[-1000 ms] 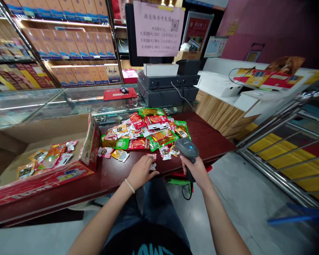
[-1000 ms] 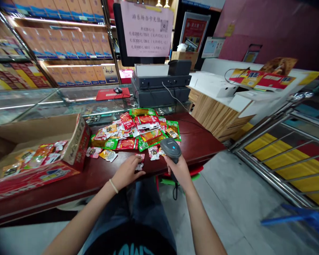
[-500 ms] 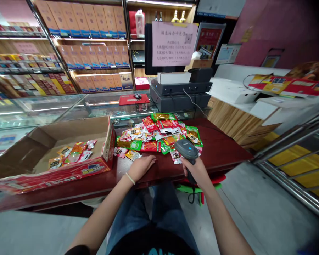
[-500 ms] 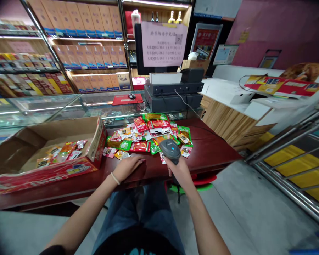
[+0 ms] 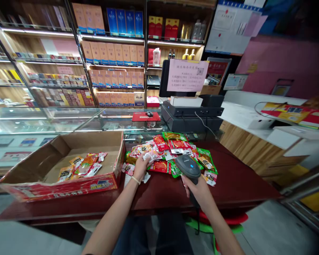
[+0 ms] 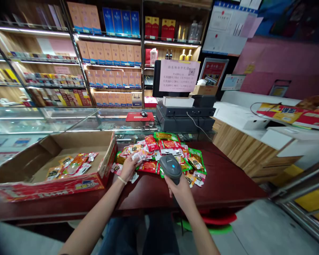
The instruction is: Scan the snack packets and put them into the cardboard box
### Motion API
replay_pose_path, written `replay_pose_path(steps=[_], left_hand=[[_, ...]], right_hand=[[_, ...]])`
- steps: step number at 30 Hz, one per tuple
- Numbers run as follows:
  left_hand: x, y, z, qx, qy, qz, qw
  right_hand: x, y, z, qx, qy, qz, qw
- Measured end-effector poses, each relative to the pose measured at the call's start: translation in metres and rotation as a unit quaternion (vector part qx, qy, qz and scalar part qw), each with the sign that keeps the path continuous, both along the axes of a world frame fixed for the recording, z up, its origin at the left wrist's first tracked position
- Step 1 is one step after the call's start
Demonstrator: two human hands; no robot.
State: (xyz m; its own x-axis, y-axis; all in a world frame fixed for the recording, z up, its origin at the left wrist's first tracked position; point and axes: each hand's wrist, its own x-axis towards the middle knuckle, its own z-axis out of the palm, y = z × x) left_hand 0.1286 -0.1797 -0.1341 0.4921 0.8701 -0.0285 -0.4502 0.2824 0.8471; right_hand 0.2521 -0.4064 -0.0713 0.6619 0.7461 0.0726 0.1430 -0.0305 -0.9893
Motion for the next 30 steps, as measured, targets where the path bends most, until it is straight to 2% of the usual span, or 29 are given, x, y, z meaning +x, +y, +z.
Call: replay_pose_path(steps=[3,9,12,18,23,25,27,30], left_hand=[[-0.004,0.002,-0.004,-0.012,-0.038,-0.003,0.999],[-0.01,0.007,-0.009,-0.069,-0.073,0.016,0.995],[-0.009,0.007,-0.009,-0.074,-0.095,0.013,0.993],[-0.008,0.008,-0.007,-0.092,-0.099,0.031,0.99],[-0.007,0.007,-0.007,-0.09,-0.09,0.031,0.991],[-0.004,0.002,-0.001,-0.079,-0.077,0.023,0.994],[-0.001,-0.005,0.011,-0.058,-0.054,0.01,0.997],[-0.004,-0.015,0.047,0.037,0.002,-0.016,0.999]], right_hand=[[-0.009,0.013,-0.002,-0.006,0.008,-0.002,1.0],[-0.021,0.025,-0.011,-0.049,0.002,0.063,0.997],[-0.022,0.025,-0.017,-0.058,-0.025,0.082,0.995],[-0.021,0.026,-0.021,-0.045,-0.071,0.063,0.994],[-0.021,0.026,-0.02,-0.052,-0.047,0.055,0.996],[-0.02,0.026,-0.017,-0.06,-0.032,0.053,0.996],[-0.019,0.026,-0.013,-0.056,-0.019,0.046,0.997],[-0.016,0.026,-0.005,-0.04,0.002,0.029,0.999]])
